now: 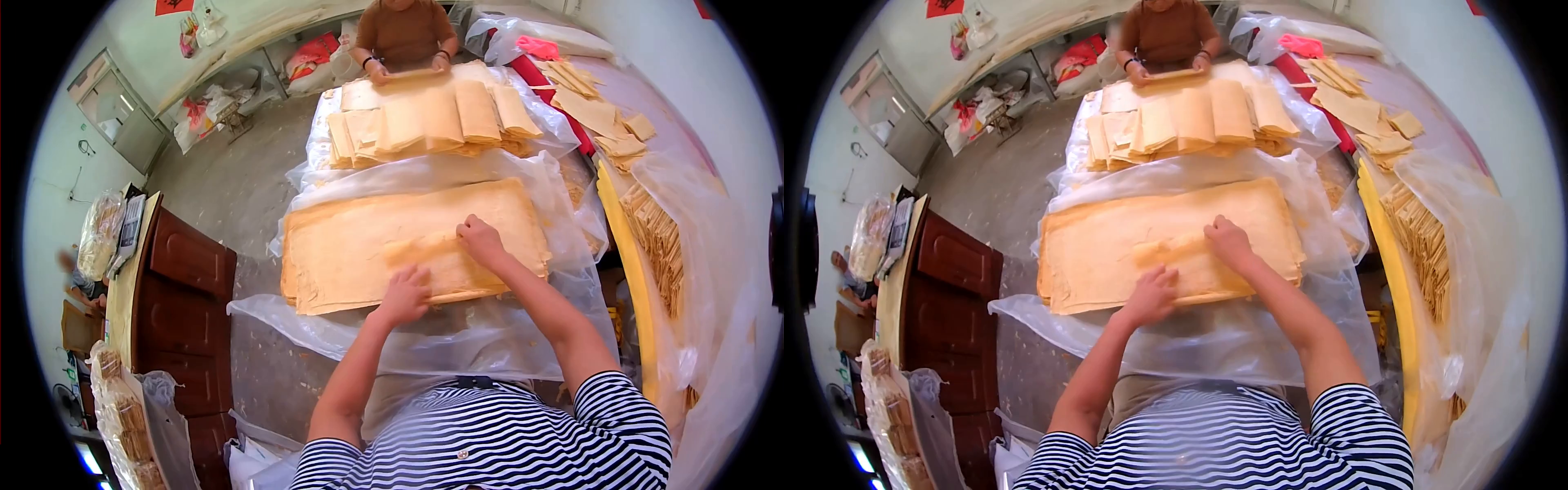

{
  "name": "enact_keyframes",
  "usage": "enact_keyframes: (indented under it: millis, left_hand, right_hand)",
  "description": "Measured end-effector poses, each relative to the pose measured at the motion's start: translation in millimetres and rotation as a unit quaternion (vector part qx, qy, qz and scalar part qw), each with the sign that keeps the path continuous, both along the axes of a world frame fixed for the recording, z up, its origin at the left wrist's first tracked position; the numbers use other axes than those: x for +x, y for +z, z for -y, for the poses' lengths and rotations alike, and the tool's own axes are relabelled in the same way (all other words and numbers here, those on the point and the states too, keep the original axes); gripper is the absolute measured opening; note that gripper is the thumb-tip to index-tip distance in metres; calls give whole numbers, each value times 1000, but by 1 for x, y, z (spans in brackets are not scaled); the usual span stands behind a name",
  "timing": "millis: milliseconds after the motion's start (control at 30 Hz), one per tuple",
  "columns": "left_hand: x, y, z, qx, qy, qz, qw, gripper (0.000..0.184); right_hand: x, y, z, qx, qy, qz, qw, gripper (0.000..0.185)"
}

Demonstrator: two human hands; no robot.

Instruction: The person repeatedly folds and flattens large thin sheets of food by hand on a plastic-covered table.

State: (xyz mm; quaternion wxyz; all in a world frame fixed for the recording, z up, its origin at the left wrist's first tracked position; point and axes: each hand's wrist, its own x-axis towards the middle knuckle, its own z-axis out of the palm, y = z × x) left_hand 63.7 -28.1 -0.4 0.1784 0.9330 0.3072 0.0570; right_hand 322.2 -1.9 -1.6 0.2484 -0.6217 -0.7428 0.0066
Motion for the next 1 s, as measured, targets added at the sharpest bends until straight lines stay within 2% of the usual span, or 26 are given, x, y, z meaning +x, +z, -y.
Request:
enact_keyframes:
  millis: [100,233,300,333,400,433,467,500,533,567,600,633,667,700,767,800,833,900,933,967,1000]
  left_hand:
    - [0,-4,4,4,5,6,1000,19]
    - [0,-3,5,17,1,27,999,19]
    - [1,0,4,14,-1,24,1000,18]
    - [0,1,3,11,-4,21,1000,18]
    - [0,1,2,19,-7,31,999,17]
    - [-1,0,2,23,-14,41,999,17]
    - [-1,0,0,22,-15,42,999,17]
    - [-1,1,-5,19,-39,35,998,17]
    - [0,4,-11,16,-64,29,997,18]
    - [2,7,-18,16,-67,33,997,18]
    - [2,17,-25,-91,-51,15,994,25]
    - [1,29,-30,-198,-33,-4,980,32]
    - [0,47,-33,-256,-23,0,966,43]
    - [-1,57,-38,-256,-24,0,966,43]
    - [-1,71,-49,-341,29,-4,939,48]
    - [1,71,-57,-330,41,-24,943,49]
    - [2,68,-65,-329,44,-24,943,49]
    - [5,57,-78,-315,90,-9,945,45]
    - [7,49,-84,-270,94,-7,958,37]
    - [11,40,-89,-269,91,-8,959,37]
    - [14,30,-92,-198,128,-28,971,35]
  right_hand:
    - [-1,-12,1,21,10,64,998,7]
    - [2,-24,-3,57,9,49,997,3]
    - [5,-28,-10,-32,-144,-97,984,3]
    - [16,-32,-18,-31,-142,-96,985,3]
    - [47,-36,-31,-58,-276,-308,909,9]
    - [56,-24,-22,-58,-276,-307,909,9]
    - [68,-9,-11,-18,-245,-153,957,15]
    - [76,9,1,23,-210,7,977,20]
    - [78,18,11,23,-214,11,976,20]
    - [76,23,21,51,-85,32,995,29]
    - [72,31,31,76,49,52,995,39]
    - [59,50,44,-136,95,-77,983,44]
    - [50,64,55,-339,133,-203,909,49]
    - [51,64,56,-339,132,-203,909,49]
    - [55,65,55,-477,124,-210,845,52]
    - [72,31,54,-416,55,-278,864,49]
    - [73,23,49,-416,57,-278,864,49]
    - [73,11,47,-363,22,-503,784,44]
    - [74,-6,40,-362,20,-506,783,44]
    - [72,-25,30,-324,-38,-453,830,38]
    - [71,-35,24,-285,-97,-395,868,33]
